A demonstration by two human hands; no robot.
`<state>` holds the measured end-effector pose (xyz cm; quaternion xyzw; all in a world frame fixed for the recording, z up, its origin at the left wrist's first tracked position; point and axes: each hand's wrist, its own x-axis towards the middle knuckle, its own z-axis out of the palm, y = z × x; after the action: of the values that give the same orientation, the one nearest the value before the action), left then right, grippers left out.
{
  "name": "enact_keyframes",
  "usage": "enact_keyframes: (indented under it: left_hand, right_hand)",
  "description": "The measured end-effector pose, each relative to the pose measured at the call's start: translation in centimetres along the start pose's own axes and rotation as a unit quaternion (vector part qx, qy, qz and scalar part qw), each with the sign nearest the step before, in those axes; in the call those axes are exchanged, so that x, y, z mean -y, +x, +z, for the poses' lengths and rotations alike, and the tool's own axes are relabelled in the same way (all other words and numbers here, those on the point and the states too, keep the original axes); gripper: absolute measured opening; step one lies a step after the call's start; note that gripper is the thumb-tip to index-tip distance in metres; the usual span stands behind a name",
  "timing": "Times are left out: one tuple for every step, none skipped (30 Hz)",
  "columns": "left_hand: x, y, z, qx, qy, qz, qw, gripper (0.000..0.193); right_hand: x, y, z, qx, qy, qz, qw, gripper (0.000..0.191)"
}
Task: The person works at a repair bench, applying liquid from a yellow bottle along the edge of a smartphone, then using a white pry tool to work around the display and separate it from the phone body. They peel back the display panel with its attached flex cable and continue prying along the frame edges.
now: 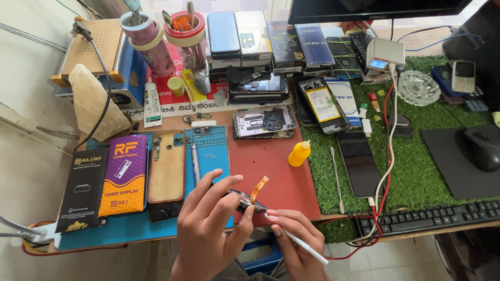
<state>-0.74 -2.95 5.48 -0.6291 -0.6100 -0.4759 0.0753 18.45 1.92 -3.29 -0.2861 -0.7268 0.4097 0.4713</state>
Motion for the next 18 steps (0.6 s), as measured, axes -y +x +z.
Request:
enact_keyframes:
  left_hand:
    - [0.0, 0.0, 0.0, 0.000, -0.004, -0.001, 1.000, 0.022]
    - [0.0, 0.0, -0.1, 0.000, -0.007, -0.003, 1.000, 0.022]
    - [0.0, 0.0, -0.1, 0.000, -0.011, -0.004, 1.000, 0.022]
    - [0.1, 0.0, -0.2, 0.000, -0.015, -0.007, 1.000, 0.022]
    - [0.3, 0.1, -0.3, -0.001, -0.020, -0.011, 1.000, 0.022]
    - [0.5, 0.2, -0.4, -0.002, -0.025, -0.014, 1.000, 0.022]
    - [0.5, 0.3, -0.4, 0.000, -0.029, -0.005, 1.000, 0.023]
    - [0.5, 0.3, -0.4, 0.001, -0.031, 0.004, 1.000, 0.024]
    - [0.5, 0.3, -0.5, 0.002, -0.031, 0.011, 0.999, 0.024]
    - [0.3, 0.1, -0.5, 0.003, -0.030, 0.006, 1.000, 0.024]
    - [0.3, 0.0, -0.5, 0.005, -0.030, 0.002, 1.000, 0.025]
    - [0.3, 0.1, -0.4, 0.004, -0.030, 0.002, 1.000, 0.025]
    - [0.4, 0.3, -0.3, 0.001, -0.030, 0.005, 1.000, 0.025]
    - [0.5, 0.4, -0.3, -0.001, -0.029, 0.006, 1.000, 0.025]
    - [0.5, 0.3, -0.4, -0.002, -0.029, 0.006, 1.000, 0.025]
    - [0.5, 0.2, -0.4, -0.001, -0.036, 0.003, 0.999, 0.025]
    - [0.7, 0.3, -0.5, -0.002, -0.042, 0.003, 0.999, 0.025]
    - [0.8, 0.3, -0.6, -0.002, -0.047, 0.001, 0.999, 0.025]
  right_hand:
    - [-0.2, -0.1, 0.0, 0.000, 0.006, 0.002, 1.000, 0.016]
    - [-0.4, -0.1, 0.1, 0.000, 0.009, 0.004, 1.000, 0.016]
    - [-0.7, -0.2, 0.2, 0.000, 0.012, 0.007, 1.000, 0.015]
    - [-1.0, -0.2, 0.2, 0.000, 0.014, 0.010, 1.000, 0.014]
    - [-1.3, -0.2, 0.3, -0.003, 0.025, 0.024, 0.999, 0.014]
    - [-1.7, -0.1, 0.5, -0.008, 0.036, 0.038, 0.999, 0.015]
    - [-2.1, -0.2, 0.5, -0.012, 0.045, 0.051, 0.998, 0.015]
    - [-2.3, -0.3, 0.5, -0.016, 0.037, 0.036, 0.999, 0.015]
    - [-2.5, -0.4, 0.5, -0.018, 0.030, 0.023, 0.999, 0.015]
    - [-2.6, -0.7, 0.5, -0.020, 0.023, 0.014, 0.999, 0.016]
    - [-2.6, -1.1, 0.5, -0.018, 0.028, 0.024, 0.999, 0.016]
    - [-2.7, -1.1, 0.5, -0.019, 0.031, 0.030, 0.999, 0.017]
    - [-2.9, -1.1, 0.5, -0.022, 0.035, 0.034, 0.999, 0.017]
    - [-2.9, -1.2, 0.5, -0.020, 0.040, 0.036, 0.998, 0.017]
    - [-3.0, -1.2, 0.4, -0.018, 0.046, 0.039, 0.998, 0.018]
    - [-3.0, -1.3, 0.4, -0.016, 0.051, 0.041, 0.998, 0.018]
    - [-3.1, -1.2, 0.4, -0.017, 0.053, 0.049, 0.997, 0.018]
    - [-3.1, -1.2, 0.4, -0.018, 0.056, 0.058, 0.997, 0.018]
